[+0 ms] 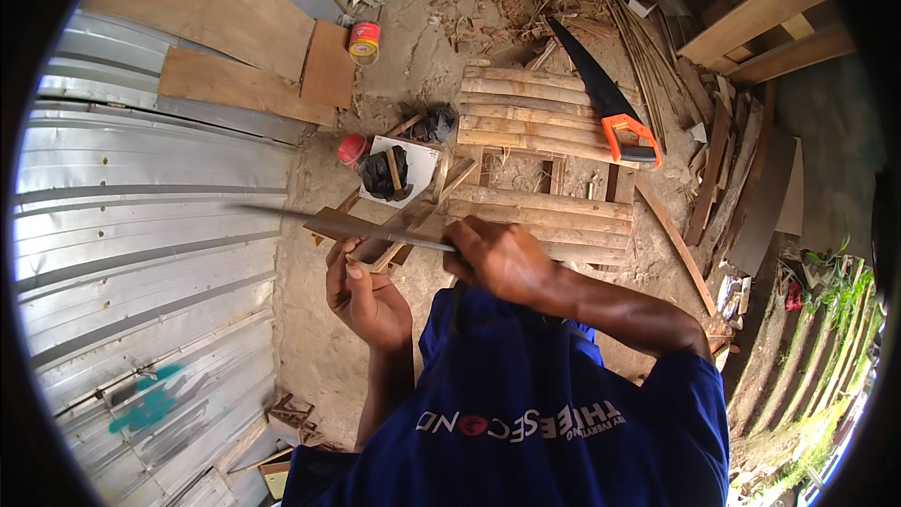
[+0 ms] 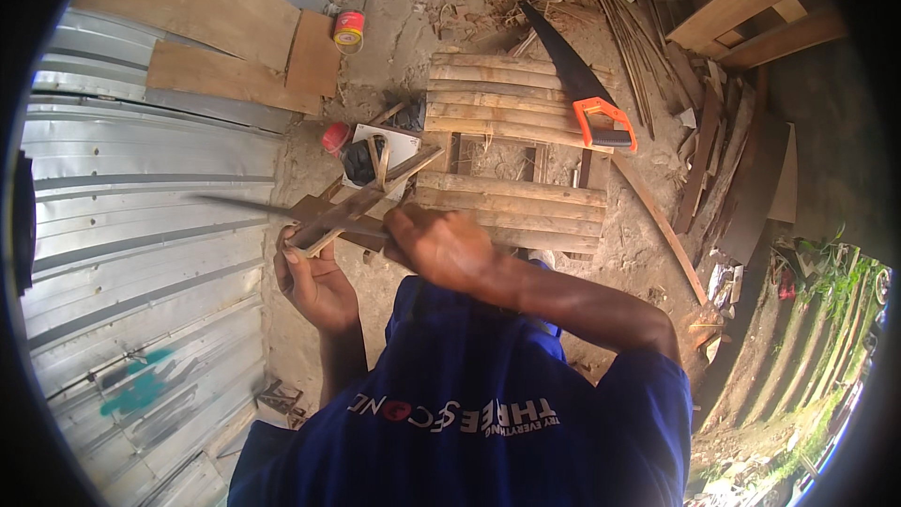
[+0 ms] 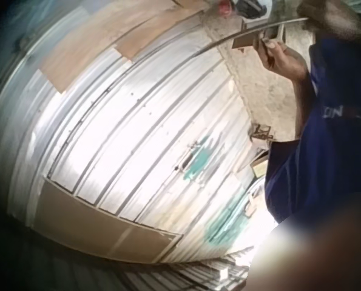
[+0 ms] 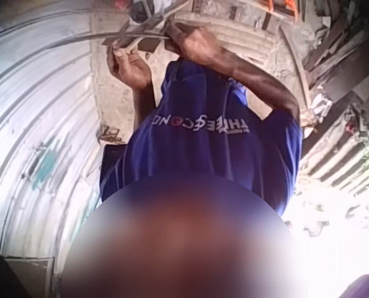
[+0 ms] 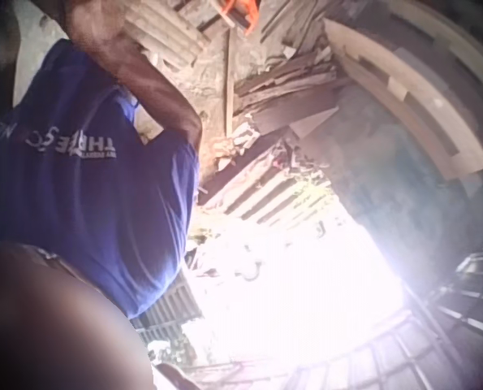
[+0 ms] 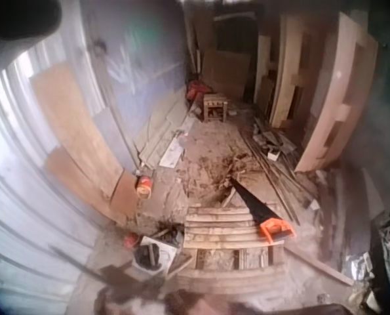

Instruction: The person uses a hand saw to cut a small wooden stick placed on a wooden pallet. After cutting, the person picks up a knife and scrapes the cut piece of wood.

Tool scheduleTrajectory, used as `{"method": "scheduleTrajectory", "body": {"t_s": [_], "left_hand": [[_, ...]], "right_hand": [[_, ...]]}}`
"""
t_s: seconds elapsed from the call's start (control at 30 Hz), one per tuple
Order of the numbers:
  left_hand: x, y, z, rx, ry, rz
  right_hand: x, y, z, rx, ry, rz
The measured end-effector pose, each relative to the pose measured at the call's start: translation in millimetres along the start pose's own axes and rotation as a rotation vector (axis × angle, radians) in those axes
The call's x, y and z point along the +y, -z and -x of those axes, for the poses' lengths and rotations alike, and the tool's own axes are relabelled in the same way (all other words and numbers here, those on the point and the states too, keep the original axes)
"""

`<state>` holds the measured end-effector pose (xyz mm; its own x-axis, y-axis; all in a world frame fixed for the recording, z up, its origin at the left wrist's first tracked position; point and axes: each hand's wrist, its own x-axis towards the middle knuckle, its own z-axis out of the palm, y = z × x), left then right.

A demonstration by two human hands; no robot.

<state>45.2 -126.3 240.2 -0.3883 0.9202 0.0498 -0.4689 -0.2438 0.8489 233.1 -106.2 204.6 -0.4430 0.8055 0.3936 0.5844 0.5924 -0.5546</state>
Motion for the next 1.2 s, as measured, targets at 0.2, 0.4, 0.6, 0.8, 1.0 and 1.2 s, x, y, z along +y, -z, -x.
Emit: {"method": "scheduleTrajectory", "body": {"t_s": [0.2,0.4,0.6,0.8,1.0,1.2], "left_hand": [[0.6,-0.2,3.7,-0.020,-0.012,-0.004],[3.7,-1.3,7.5,-0.036,-0.005,-0.064],[3.3,-2.8,12.6,-0.021,0.008,-0.061],[-1.7,-4.3,10.1,-0.034,-0.002,-0.047],[2.3,-1.0,-2.0,-0.113,-0.007,-0.041],[6.7,1.1,-9.0,-0.131,-0.009,-0.047]], "right_hand": [[4.5,2.2,-0.1,-0.125,-0.197,0.067],[4.2,0.3,5.8,-0.178,-0.440,0.209],[23.6,-4.9,14.9,-0.253,-0.313,0.145],[43.0,-18.8,26.1,-0.179,-0.107,-0.037],[92.2,-52.5,49.4,-0.103,-0.400,0.112],[120.1,-63.2,82.3,-0.350,-0.551,0.281]]}}
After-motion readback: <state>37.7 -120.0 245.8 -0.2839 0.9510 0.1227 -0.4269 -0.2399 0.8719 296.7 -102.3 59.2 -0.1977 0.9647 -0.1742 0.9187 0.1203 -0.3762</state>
